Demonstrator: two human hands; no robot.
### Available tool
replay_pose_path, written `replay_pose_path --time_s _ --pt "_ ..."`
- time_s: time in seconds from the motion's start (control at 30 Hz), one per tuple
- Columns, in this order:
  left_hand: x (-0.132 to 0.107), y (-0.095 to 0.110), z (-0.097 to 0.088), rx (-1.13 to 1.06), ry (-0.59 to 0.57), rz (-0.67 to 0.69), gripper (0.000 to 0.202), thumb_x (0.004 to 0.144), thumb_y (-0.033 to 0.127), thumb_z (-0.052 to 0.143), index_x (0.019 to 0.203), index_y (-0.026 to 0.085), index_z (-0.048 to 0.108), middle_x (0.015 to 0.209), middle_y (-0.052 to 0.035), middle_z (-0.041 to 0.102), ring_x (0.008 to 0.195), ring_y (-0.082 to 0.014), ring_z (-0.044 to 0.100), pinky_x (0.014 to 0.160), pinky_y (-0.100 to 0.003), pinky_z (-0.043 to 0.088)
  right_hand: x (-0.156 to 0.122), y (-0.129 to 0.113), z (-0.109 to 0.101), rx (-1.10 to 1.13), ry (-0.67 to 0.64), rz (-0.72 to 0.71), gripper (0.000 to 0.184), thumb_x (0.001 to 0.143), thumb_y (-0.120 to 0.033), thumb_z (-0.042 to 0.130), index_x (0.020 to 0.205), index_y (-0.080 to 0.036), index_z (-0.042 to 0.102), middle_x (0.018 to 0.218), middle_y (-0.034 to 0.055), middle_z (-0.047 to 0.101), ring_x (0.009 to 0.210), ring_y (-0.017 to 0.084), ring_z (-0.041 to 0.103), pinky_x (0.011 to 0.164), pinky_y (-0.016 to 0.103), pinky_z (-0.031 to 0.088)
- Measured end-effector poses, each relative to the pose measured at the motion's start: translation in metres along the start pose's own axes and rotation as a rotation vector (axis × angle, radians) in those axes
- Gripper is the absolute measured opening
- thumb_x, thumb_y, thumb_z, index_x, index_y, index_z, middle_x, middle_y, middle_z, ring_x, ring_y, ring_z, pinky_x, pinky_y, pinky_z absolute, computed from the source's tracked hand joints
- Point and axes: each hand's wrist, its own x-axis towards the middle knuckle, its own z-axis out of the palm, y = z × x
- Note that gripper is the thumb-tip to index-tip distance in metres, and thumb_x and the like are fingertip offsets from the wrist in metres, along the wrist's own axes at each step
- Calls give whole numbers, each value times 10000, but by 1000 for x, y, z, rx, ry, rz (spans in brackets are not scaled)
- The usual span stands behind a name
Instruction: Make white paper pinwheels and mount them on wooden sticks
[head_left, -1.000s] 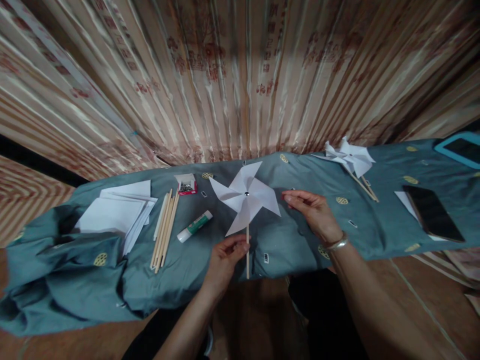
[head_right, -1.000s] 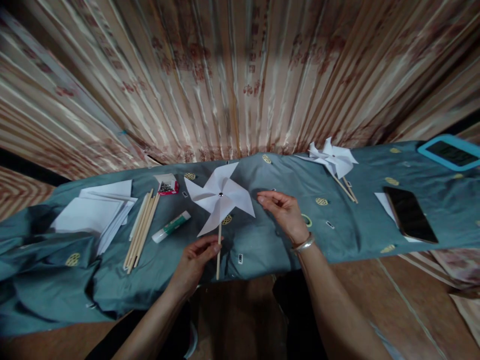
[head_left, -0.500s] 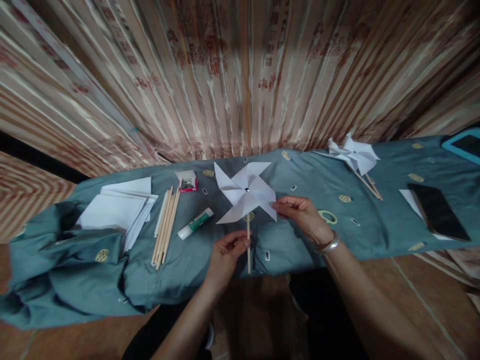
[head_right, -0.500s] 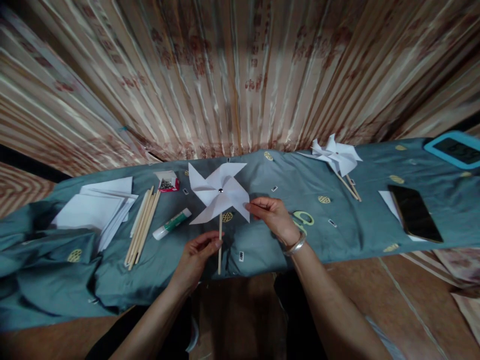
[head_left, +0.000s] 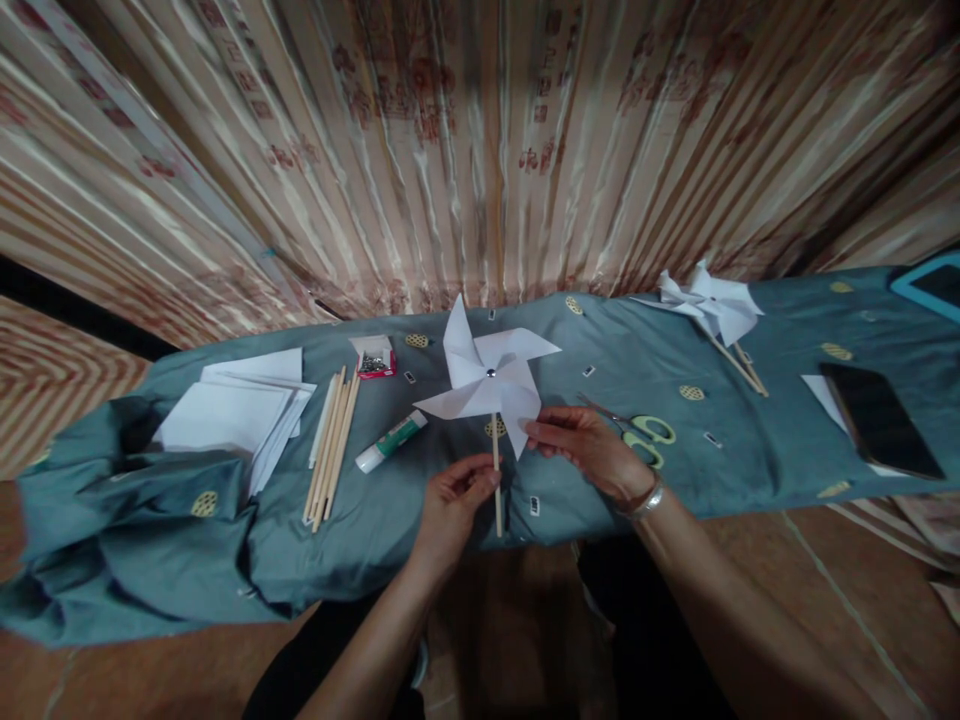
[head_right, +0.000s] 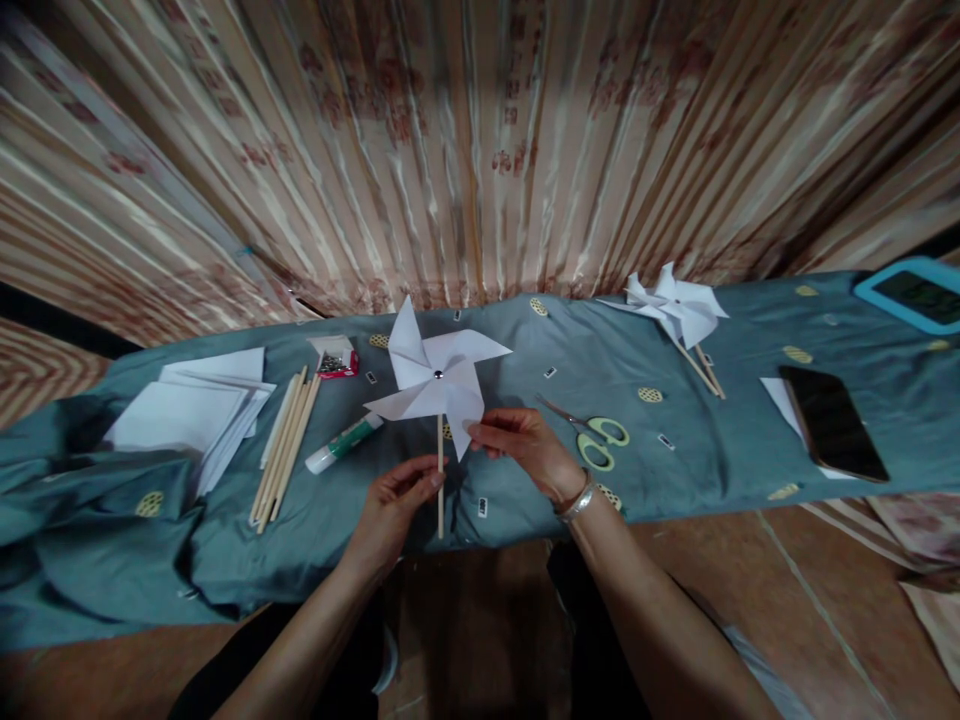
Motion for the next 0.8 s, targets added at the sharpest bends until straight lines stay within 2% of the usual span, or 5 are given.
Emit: replay_pose_path --time_s 0.3,0.6,0.73,0.8 --pt "0 0 2 -6 -5 -9 342 484 372 889 737 174 771 592 18 629 565 -86 481 591 -221 404 1 2 8 12 -30 23 364 560 -476 850 636 -160 687 629 -12 648 554 74 466 547 227 367" --pt "0 -1 0 -9 -19 -18 363 485 368 894 763 171 769 652 0 678 589 -101 524 637 -245 433 3 7 19 -85 -62 6 415 572 -544 820 666 -155 707 603 -6 648 542 87 495 533 231 402" --pt "-1 0 -1 -6 -7 -14 350 493 365 892 765 179 776 677 -6 692 599 -101 529 639 -241 435 0 -1 -1 -222 -96 -8 392 615 -548 795 655 -168 708 610 -4 656 549 93 496 529 236 391" --pt "-2 1 -1 -2 -2 -19 353 495 364 894 773 179 779 709 -16 707 618 -103 543 646 -239 440 -1 -6 -21 -255 -24 -55 385 659 -556 764 642 -177 705 613 -1 653 546 93 485 527 239 385"
